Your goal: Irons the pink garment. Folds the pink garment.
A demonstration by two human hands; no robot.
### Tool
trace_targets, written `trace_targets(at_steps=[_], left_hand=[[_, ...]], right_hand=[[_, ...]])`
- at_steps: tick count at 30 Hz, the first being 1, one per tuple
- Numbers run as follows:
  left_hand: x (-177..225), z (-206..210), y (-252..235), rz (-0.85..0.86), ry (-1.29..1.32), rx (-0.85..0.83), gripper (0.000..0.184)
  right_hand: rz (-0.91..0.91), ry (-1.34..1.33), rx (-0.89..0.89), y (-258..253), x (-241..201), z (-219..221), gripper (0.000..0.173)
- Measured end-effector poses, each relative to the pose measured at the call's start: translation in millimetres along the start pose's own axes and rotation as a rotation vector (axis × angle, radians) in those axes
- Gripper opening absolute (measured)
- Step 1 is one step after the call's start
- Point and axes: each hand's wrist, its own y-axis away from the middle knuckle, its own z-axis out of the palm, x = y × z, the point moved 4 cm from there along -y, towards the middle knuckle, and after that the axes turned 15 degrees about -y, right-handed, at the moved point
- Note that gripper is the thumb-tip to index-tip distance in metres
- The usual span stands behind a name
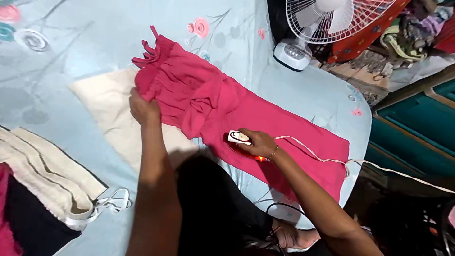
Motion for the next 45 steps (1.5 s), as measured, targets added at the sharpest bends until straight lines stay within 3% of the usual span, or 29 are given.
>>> trace_targets(at_steps=[3, 9, 15, 18, 26, 33, 39, 42, 45], left_hand=[[6, -24, -17, 0.08, -0.021, -0.048, 0.046], [22, -65, -29, 0.137, 0.032, 0.06, 0.049], [14, -45, -16, 0.106, 0.031, -0.009, 0.076], [1, -30, -2, 0.113, 0.083, 0.032, 0.085], [-45, 14, 22, 0.271, -0.062, 0.149, 0.077], [-44, 28, 26, 0.255, -0.105, 0.204, 0.07], [-44, 29, 25, 0.244, -0.111, 0.212, 0.067], [-45, 32, 25, 0.248, -0.125, 0.228, 0.067], [-46, 33, 26, 0.258, -0.123, 0.236, 0.067]], right_hand=[[-0.01, -0.009, 0.039, -8, -6, 5, 0.055], [-0.078, -0.02, 0.086, -36, -27, 23, 0.051], [-0.102, -0.02, 0.081, -60, -43, 35, 0.052], [-0.1, -0.026, 0.021, -51, -39, 31, 0.054], [-0.044, 0.011, 0.013, -31, -33, 32, 0.055], [-0.075, 0.009, -0.066, -41, -41, 36, 0.058], [-0.157, 0.067, -0.196, -5, -26, 29, 0.057], [-0.151, 0.059, -0.122, 20, -10, 20, 0.058], [-0.052, 0.025, 0.098, 33, 5, 14, 0.058]])
